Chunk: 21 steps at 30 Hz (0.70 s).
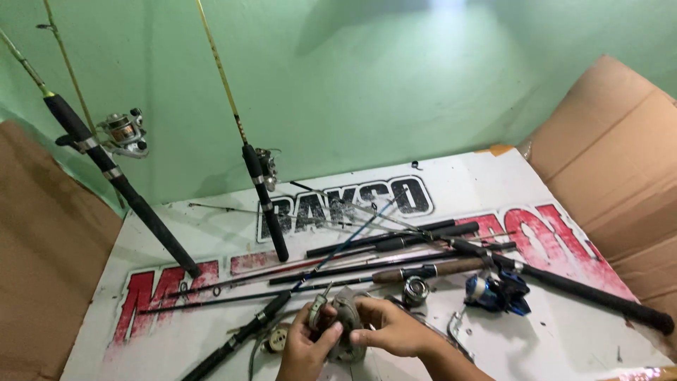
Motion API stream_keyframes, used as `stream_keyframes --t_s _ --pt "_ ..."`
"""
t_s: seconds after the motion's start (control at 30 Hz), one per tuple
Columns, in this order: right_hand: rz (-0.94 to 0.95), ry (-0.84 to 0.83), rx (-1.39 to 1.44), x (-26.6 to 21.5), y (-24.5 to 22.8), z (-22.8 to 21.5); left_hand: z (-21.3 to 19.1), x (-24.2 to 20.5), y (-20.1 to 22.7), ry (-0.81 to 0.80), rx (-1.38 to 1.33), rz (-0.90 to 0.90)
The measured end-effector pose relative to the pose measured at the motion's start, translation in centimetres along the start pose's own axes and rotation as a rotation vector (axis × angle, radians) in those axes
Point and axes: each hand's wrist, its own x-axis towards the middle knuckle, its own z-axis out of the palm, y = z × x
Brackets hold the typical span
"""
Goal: Disassembling and inspecting the internal components of a fishing reel for maintenance.
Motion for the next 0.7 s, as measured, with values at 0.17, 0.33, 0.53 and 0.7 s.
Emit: stream_keyframes --t_s 0.17,0.33,0.53,0.7 --pt "-0.037 0.214 -0.072 -1.5 1.2 -0.2 1.8 -1.3 1.8 0.076 0.011 -0.031" --pt "-0.115 0.176 0.114 -2.4 1.5 0.1 2.5 -2.7 2.6 0.066 0.002 0.001" --pt "-0.142 0.233 0.120 -3.5 1.4 0.2 2.2 -4.0 3.2 0.111 -0.065 0.075" --pt "-0.190 0.257 0.329 -4.1 0.2 -0.1 2.0 -4.5 4.1 0.064 -0.084 0.065"
